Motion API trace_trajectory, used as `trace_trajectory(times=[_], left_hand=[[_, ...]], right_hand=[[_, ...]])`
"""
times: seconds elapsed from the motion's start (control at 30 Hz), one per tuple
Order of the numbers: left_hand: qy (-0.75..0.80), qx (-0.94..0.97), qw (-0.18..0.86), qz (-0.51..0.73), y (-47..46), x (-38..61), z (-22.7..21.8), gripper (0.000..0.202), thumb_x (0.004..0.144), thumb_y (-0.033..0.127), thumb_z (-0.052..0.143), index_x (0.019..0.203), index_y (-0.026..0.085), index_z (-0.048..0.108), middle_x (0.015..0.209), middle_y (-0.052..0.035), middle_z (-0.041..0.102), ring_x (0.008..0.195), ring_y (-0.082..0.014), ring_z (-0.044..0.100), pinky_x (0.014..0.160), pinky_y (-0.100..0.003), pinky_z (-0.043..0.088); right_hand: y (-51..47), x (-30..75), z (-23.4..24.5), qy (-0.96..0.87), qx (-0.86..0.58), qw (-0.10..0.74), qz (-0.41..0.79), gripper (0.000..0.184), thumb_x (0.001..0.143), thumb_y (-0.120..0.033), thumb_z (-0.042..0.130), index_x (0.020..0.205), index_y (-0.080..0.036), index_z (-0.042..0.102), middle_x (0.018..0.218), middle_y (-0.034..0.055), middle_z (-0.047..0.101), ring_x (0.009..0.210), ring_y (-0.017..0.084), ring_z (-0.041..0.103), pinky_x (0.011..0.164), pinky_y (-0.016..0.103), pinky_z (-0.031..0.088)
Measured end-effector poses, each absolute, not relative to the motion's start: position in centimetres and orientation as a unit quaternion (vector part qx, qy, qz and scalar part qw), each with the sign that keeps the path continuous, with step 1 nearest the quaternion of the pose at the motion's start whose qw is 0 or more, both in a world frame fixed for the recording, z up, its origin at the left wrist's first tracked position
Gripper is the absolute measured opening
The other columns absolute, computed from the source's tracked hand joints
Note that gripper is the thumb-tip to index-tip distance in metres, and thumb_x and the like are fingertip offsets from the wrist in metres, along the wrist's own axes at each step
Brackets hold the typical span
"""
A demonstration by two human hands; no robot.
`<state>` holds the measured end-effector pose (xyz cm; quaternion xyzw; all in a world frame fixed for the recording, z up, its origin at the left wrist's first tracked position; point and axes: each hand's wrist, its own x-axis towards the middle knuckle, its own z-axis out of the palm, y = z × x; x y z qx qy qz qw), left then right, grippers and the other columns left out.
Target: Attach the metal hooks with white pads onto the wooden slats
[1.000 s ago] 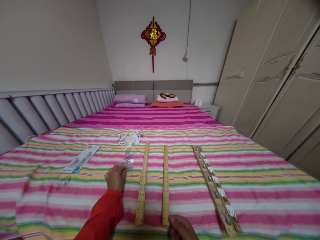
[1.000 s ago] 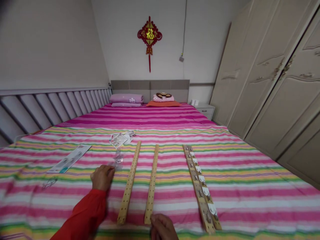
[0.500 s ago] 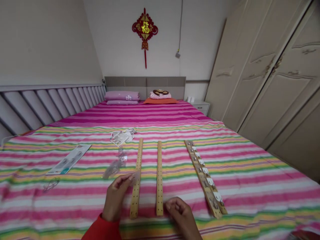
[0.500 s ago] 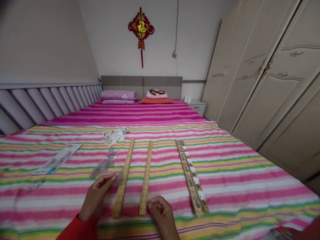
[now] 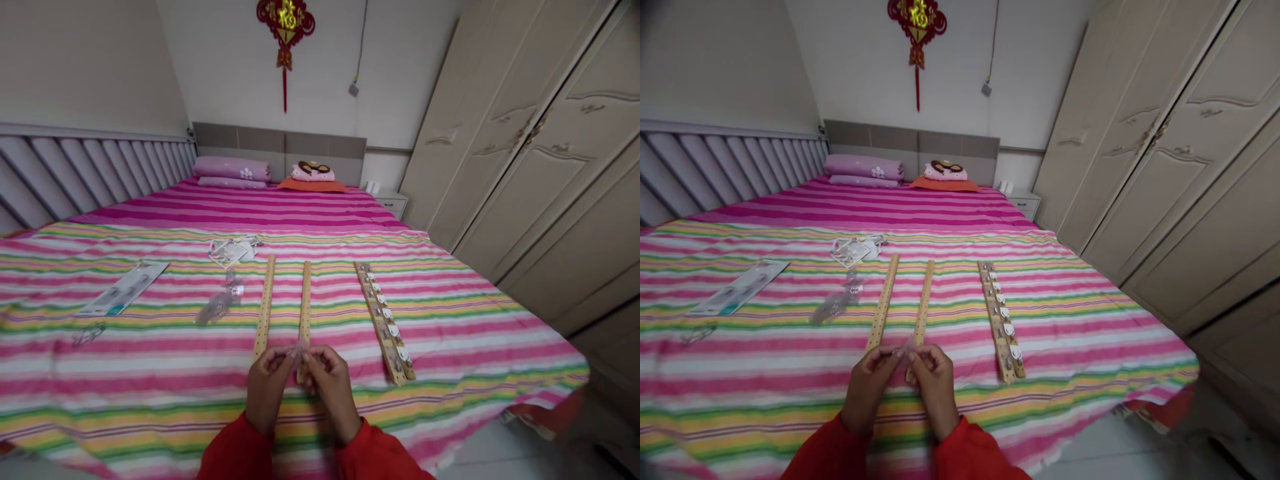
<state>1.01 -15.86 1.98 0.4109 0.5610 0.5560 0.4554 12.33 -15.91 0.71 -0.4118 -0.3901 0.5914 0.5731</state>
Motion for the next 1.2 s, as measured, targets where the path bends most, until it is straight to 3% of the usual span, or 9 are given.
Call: trace_trajectory(times=[0.3,0.6,0.83,1.0,1.2], left_hand=[[0.559,0.46,0.438,0.533,-16.8,0.4,0.8,0.032,0.067,0.047,0.064,0.078,0.016,0.068,0.075,-0.0042,0.07,0.074,-0.0176,0.064,0.07,-0.027,0.05],[0.585,0.382,0.507,0.504,-16.6,0.6,-2.4,0.053,0.056,0.06,0.065,0.082,0.014,0.065,0.076,-0.0057,0.068,0.074,-0.0197,0.063,0.067,-0.031,0.049],[0.574,0.268,0.625,0.456,-16.1,1.1,-2.6,0.058,0.048,0.06,0.072,0.079,0.013,0.063,0.076,-0.0076,0.068,0.071,-0.0176,0.063,0.067,-0.029,0.049],[0.551,0.263,0.649,0.453,-15.6,1.2,-3.4,0.057,0.049,0.061,0.072,0.078,0.013,0.062,0.073,-0.0052,0.066,0.065,-0.0131,0.059,0.062,-0.025,0.046],[0.554,0.274,0.652,0.439,-15.4,1.2,-4.3,0.058,0.05,0.061,0.071,0.081,0.014,0.062,0.081,-0.007,0.067,0.077,-0.0185,0.063,0.063,-0.025,0.046]], right_hand=[[-15.0,14.9,-0.3,-0.342,-0.448,0.585,0.583,0.032,0.065,-0.043,0.074,0.073,-0.013,0.063,0.042,-0.0055,0.055,0.035,0.006,0.043,0.037,0.018,0.03],[-15.0,14.4,-1.7,-0.308,-0.453,0.558,0.624,0.029,0.061,-0.037,0.076,0.069,-0.012,0.065,0.043,-0.003,0.058,0.039,0.007,0.049,0.042,0.018,0.036],[-14.6,14.0,-2.8,-0.301,-0.473,0.555,0.615,0.026,0.058,-0.036,0.076,0.065,-0.013,0.065,0.039,-0.0027,0.057,0.035,0.007,0.047,0.039,0.018,0.035],[-14.4,13.9,-3.0,-0.304,-0.475,0.556,0.611,0.025,0.06,-0.036,0.075,0.064,-0.013,0.066,0.04,-0.0023,0.058,0.036,0.008,0.048,0.039,0.018,0.036],[-14.4,13.4,-3.3,-0.307,-0.473,0.565,0.602,0.027,0.06,-0.037,0.075,0.063,-0.013,0.063,0.04,-0.003,0.057,0.035,0.008,0.048,0.039,0.019,0.037]])
